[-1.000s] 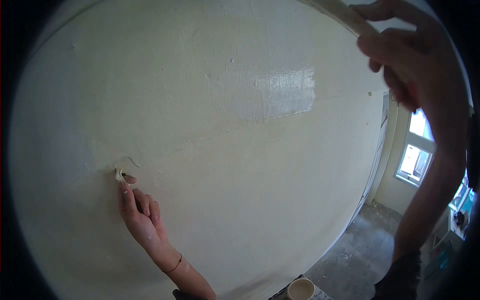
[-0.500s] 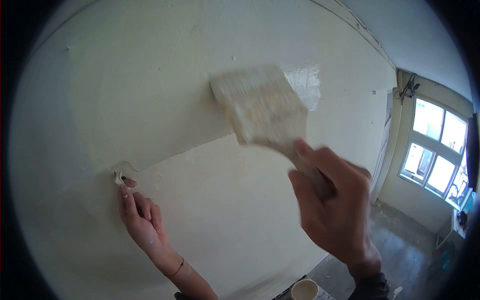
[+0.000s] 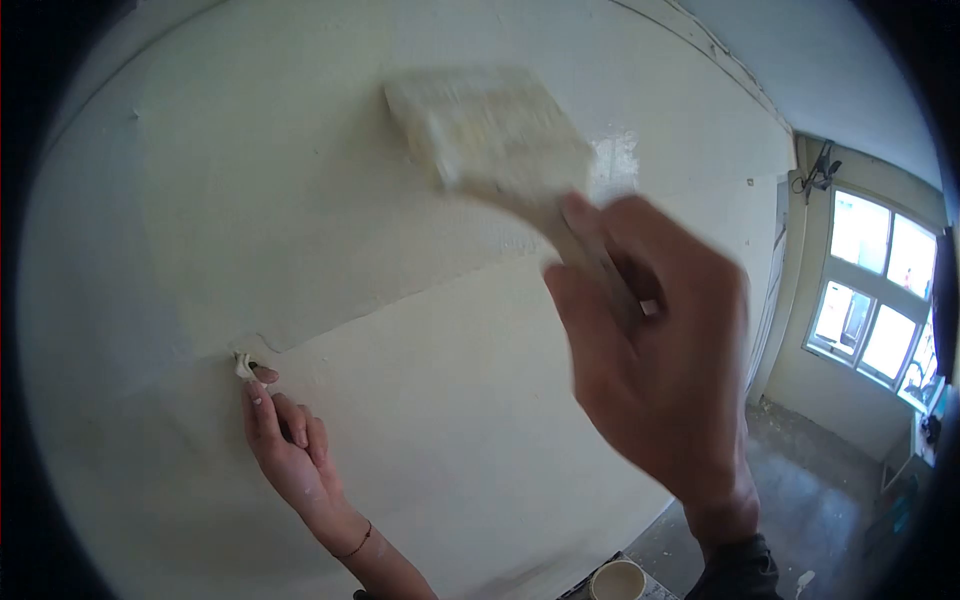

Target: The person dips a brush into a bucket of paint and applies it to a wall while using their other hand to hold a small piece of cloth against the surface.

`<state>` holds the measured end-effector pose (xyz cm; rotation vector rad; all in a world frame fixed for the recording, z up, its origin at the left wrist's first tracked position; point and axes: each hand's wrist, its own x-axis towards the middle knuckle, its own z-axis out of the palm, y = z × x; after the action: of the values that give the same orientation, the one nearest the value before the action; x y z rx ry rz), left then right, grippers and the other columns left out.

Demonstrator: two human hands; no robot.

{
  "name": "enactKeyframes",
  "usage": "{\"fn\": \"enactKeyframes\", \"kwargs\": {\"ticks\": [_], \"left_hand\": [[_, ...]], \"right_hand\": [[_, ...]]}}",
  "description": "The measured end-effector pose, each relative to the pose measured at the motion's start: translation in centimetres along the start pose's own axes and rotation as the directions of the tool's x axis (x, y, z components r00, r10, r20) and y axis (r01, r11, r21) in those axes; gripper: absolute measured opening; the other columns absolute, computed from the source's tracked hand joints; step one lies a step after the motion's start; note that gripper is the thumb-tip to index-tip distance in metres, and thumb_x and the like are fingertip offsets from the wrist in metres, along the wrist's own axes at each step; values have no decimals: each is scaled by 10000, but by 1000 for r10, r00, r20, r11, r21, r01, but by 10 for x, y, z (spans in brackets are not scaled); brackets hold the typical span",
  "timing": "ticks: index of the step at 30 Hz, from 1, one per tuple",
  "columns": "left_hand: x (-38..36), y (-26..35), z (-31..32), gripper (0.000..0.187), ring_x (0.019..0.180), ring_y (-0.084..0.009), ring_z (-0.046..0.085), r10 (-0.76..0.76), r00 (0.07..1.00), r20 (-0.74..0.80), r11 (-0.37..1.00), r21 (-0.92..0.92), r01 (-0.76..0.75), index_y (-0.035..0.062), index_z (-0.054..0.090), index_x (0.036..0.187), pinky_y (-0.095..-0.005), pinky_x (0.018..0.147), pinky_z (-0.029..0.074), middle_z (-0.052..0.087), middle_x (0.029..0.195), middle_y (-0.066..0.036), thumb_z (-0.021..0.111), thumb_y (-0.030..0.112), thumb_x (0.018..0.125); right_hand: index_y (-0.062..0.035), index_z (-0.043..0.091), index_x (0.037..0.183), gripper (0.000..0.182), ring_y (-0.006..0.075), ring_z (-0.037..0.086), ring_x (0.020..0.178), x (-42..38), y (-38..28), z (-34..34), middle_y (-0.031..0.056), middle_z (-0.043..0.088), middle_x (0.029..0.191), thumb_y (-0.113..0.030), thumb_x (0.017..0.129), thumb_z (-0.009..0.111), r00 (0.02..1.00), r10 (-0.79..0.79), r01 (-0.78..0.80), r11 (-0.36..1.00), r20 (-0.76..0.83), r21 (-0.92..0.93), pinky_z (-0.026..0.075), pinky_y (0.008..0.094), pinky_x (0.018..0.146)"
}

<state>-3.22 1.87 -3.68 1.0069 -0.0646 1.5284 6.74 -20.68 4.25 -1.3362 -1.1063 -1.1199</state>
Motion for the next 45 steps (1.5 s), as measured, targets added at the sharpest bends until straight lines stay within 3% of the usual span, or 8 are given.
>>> {"fn": "enactKeyframes", "kwargs": {"ticks": [14, 17, 18, 32, 34, 38, 39, 45], "left_hand": [[1, 0, -3, 264, 394, -24, 156, 12, 1000, 24, 1000, 7, -12, 52, 518, 991, -211, 347, 140, 262, 528, 55, 439, 303, 1010], [1, 2, -3, 255, 397, -23, 149, 0, 1000, 19, 1000, -10, 1, 65, 519, 984, -209, 348, 137, 257, 529, 55, 444, 308, 1008], [1, 1, -4, 253, 398, -23, 148, 3, 1000, 23, 1000, -14, -2, 70, 519, 981, -209, 348, 138, 254, 530, 56, 447, 311, 1007], [1, -1, 1, 245, 403, -23, 156, -16, 1000, 19, 1000, -18, 17, 58, 514, 992, -205, 346, 147, 252, 533, 55, 447, 293, 1008], [3, -2, 0, 247, 398, -21, 157, -4, 1000, -1, 1000, -12, 4, 44, 508, 995, -205, 343, 146, 256, 532, 55, 442, 281, 1009], [2, -1, -1, 254, 395, -18, 158, 6, 1000, 14, 1000, -12, -6, 32, 509, 990, -204, 341, 145, 261, 532, 57, 440, 276, 1010], [2, -1, -1, 255, 395, -17, 158, 8, 1000, 20, 1000, -1, -8, 31, 511, 989, -203, 340, 145, 263, 532, 58, 440, 275, 1010], [4, -2, -6, 243, 400, -14, 152, -4, 999, 40, 1000, -13, 4, 45, 517, 1017, -201, 347, 141, 250, 542, 63, 448, 278, 1009]], "right_hand": [[104, 624, 952, 233, 128, 523, 437, 53, -8, 13, 135, 585, 557, -26, 759, 610, 988, -115, 90, 970, -101, -226, 348, 275, 406], [106, 624, 948, 215, 113, 511, 421, 40, -44, -6, 121, 576, 535, -5, 765, 598, 997, 38, -23, 975, -63, 222, 325, 253, 400], [104, 630, 933, 198, 111, 512, 421, 44, -24, 1, 114, 583, 537, 8, 764, 591, 997, 15, -20, 998, -74, -62, 319, 249, 398], [79, 644, 911, 190, 107, 481, 410, 67, -1, 20, 114, 552, 501, -26, 759, 605, 967, -220, 208, 973, -130, -104, 314, 286, 408], [144, 554, 672, 67, 478, 582, 569, 72, -1, 13, 337, 532, 618, 84, 644, 544, 987, -142, 147, 988, -81, 49, 482, 464, 516], [135, 612, 802, 161, 379, 595, 494, 79, 36, 14, 290, 587, 627, 40, 686, 554, 928, -270, 278, 960, -257, -3, 454, 428, 470], [61, 656, 948, 214, 102, 484, 426, 70, -8, -3, 106, 574, 525, -45, 765, 621, 991, 111, -122, 980, -81, -157, 316, 281, 420], [37, 653, 1023, 270, 95, 489, 468, 81, 36, -14, 122, 618, 603, -88, 784, 643, 974, 111, -152, 965, -196, -214, 333, 272, 458]]}}
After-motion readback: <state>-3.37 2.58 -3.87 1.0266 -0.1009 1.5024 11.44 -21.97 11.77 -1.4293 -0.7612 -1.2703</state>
